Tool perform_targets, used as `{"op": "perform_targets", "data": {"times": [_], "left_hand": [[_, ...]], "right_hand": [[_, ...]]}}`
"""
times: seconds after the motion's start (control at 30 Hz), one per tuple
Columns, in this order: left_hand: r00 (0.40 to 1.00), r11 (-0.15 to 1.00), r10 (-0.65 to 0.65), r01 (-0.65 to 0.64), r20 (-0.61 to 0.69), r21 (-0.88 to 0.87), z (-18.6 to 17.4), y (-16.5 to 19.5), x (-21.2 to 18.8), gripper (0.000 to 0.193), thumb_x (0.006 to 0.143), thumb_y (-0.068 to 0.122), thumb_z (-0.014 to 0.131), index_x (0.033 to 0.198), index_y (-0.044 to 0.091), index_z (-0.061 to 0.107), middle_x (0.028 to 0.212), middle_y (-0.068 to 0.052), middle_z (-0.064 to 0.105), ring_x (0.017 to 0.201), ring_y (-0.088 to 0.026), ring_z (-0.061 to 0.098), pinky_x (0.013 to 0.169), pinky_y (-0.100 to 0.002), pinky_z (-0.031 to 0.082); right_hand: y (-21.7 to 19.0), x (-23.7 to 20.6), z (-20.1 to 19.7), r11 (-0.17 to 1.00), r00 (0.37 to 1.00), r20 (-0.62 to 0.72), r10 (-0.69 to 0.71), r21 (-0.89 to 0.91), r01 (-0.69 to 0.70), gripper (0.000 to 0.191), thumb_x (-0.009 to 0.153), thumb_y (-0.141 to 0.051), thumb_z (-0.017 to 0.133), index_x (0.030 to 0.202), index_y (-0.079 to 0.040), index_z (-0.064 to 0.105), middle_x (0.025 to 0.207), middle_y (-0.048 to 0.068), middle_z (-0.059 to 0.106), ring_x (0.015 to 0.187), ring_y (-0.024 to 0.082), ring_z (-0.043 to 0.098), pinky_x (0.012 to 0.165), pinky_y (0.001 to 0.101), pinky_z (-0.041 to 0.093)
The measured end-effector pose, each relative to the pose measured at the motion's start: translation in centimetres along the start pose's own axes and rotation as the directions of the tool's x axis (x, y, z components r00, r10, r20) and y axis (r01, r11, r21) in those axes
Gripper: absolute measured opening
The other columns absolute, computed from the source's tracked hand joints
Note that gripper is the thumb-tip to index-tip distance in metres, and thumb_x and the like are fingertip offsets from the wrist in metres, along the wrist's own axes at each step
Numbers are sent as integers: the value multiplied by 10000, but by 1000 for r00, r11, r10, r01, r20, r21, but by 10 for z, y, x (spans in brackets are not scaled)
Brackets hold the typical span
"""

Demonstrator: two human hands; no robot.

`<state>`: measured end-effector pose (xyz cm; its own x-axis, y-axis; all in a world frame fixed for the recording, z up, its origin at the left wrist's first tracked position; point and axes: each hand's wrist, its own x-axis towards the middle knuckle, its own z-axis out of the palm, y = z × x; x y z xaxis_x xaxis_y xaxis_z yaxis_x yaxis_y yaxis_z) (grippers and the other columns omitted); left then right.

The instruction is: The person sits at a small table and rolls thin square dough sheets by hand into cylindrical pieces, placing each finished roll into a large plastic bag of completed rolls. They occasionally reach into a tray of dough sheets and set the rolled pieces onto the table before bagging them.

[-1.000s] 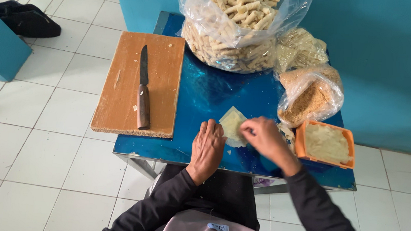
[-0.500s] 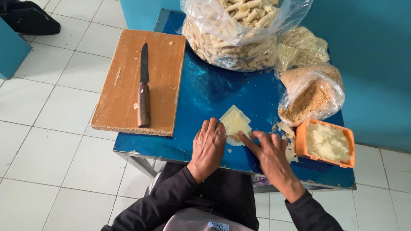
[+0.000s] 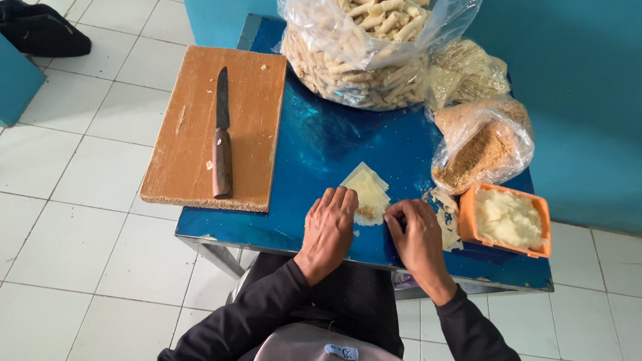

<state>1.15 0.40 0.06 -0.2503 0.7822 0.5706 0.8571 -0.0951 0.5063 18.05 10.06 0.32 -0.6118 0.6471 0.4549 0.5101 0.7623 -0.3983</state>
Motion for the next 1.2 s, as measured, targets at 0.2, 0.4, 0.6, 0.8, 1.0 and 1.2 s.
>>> {"op": "perform_targets", "data": {"times": [0.2,0.4,0.6,0.8,1.0,1.2], "left_hand": [[1000,970,-30,31,7,-240,0,1,3,191,864,-61,593,1038,-6,535,980,-179,609,918,-385,608,734,-471,498],[999,952,6,8,46,-306,6,-3,7,250,866,-97,544,1097,-5,525,1027,-181,637,976,-385,638,818,-470,524],[986,912,22,49,167,-407,-1,-10,6,414,783,-32,735,1136,-1,520,1068,-173,630,994,-387,626,808,-457,512],[973,922,115,-29,202,-385,-8,-10,8,402,761,4,789,1107,-5,585,1109,-152,569,1066,-370,566,875,-445,493],[973,942,150,-87,174,-325,-7,-9,9,311,789,-16,738,1079,-30,627,1057,-138,559,1015,-347,537,858,-434,489],[979,968,176,-152,106,-199,7,-19,19,202,752,-1,665,954,-5,651,953,-139,588,940,-339,557,824,-434,496]], "right_hand": [[-14,3,-3,962,983,55,176,204,-183,104,931,-81,715,981,-20,647,922,79,703,832,223,713,720,352,544],[-12,3,-2,975,1000,23,-3,223,-2,153,925,-44,691,1077,-54,680,1009,61,731,934,237,692,812,374,508],[-3,1,-3,987,986,66,-156,44,153,173,873,-107,746,1039,-88,703,973,40,719,932,228,664,888,407,403],[2,7,-1,985,992,73,-99,146,87,60,924,-79,717,973,-58,689,926,53,744,867,229,706,796,384,465],[3,14,9,949,988,101,115,284,-140,85,943,-86,711,968,-10,682,792,89,738,666,185,734,566,328,516],[2,18,18,977,998,33,55,204,-61,61,947,-84,708,968,-29,691,879,92,702,741,206,680,642,340,514]]}}
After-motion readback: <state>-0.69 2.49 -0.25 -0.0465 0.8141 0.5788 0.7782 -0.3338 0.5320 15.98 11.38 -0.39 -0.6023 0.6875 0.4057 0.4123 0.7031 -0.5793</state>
